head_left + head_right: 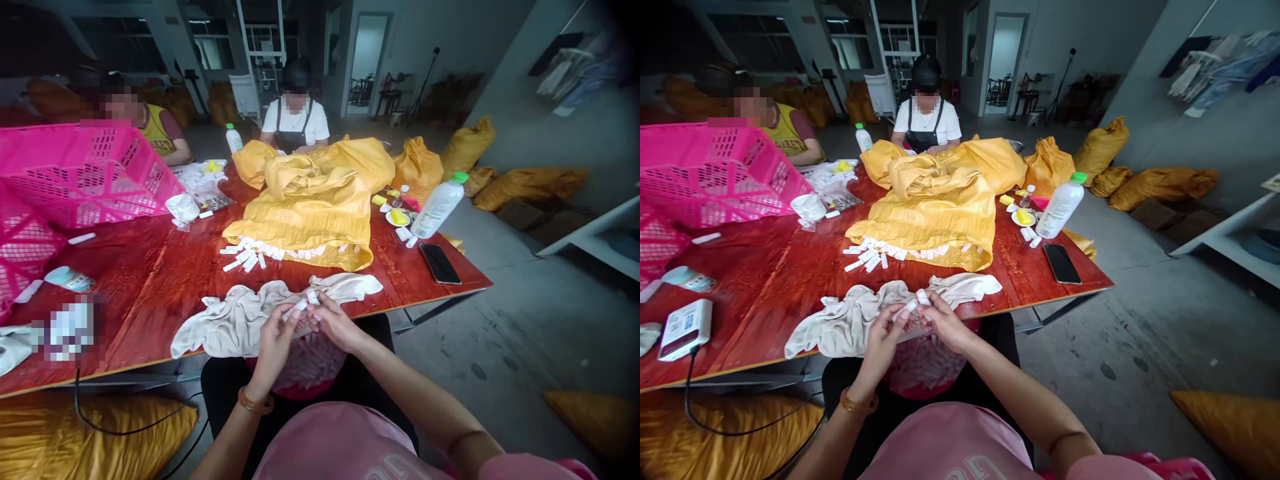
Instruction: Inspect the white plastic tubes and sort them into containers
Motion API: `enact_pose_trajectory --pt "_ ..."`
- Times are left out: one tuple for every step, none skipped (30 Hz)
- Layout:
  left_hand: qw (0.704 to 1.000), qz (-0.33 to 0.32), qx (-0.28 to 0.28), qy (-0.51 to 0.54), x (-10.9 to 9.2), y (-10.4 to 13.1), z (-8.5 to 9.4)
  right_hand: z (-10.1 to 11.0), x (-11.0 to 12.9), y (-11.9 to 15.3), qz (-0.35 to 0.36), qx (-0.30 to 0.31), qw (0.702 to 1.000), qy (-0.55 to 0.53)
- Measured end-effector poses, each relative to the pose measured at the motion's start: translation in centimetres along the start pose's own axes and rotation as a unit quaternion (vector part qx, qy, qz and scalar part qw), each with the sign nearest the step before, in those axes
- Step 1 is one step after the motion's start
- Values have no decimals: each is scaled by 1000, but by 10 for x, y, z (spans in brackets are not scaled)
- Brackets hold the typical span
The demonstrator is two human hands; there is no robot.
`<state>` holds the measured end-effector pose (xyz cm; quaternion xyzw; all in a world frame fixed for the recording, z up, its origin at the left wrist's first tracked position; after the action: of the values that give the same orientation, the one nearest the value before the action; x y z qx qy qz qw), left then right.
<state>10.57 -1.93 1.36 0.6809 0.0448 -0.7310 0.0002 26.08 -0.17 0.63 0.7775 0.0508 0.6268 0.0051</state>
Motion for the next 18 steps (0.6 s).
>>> enact_pose_trajectory --pt "998 -45 6 -50 -2 4 -3 -9 1 6 -5 27 999 -42" --pt "992 -89 5 -95 -5 6 -3 -14 4 10 -4 52 997 -61" --pt "983 -124 -4 -132 -8 9 0 -17 8 13 2 73 996 -53" --pt "976 -145 -17 -159 -12 10 5 -17 11 14 10 91 995 -34" --pt "973 -148 -33 -173 -15 10 12 -17 13 16 17 105 994 -11" --pt "975 -134 -48 -172 -19 9 20 -16 14 16 24 114 993 15" --pt "979 -110 -60 -160 -23 9 27 -15 15 17 34 117 992 41" --pt "984 -85 -71 -140 -27 9 34 -15 15 19 48 118 990 68" --pt "988 -66 -76 -121 -31 9 39 -16 14 21 65 120 986 97" --pt "989 -56 -78 -110 -36 9 43 -17 14 23 81 126 981 123" --pt "989 -58 -73 -114 -40 10 44 -19 14 26 96 133 976 145" --pt "987 -68 -60 -133 -45 12 45 -21 14 28 105 140 971 161" --pt "982 -84 -44 -160 -48 13 44 -22 15 30 111 143 968 173" --pt "976 -100 -24 -191 -50 15 43 -23 16 32 116 141 966 183" --pt "969 -114 -1 -219 -50 16 41 -22 18 33 123 133 964 192" --pt "963 -125 18 -239 -50 18 39 -21 20 35 133 123 962 204" --pt "958 -132 34 -252 -48 19 36 -21 22 36 144 111 959 216" --pt "957 -136 39 -255 -47 19 33 -22 22 36 153 105 956 227"
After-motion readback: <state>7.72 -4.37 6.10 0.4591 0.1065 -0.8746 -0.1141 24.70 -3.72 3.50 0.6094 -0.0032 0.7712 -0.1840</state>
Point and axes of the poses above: each hand's wrist, its own y-axis away from the middle knuckle, its own z-axis out of the back of the hand, x = y × z, the point moved 4 cm from there along -y, towards the middle knuckle, and after that the axes turned 8 degrees about -x, right-handed, at the moved point
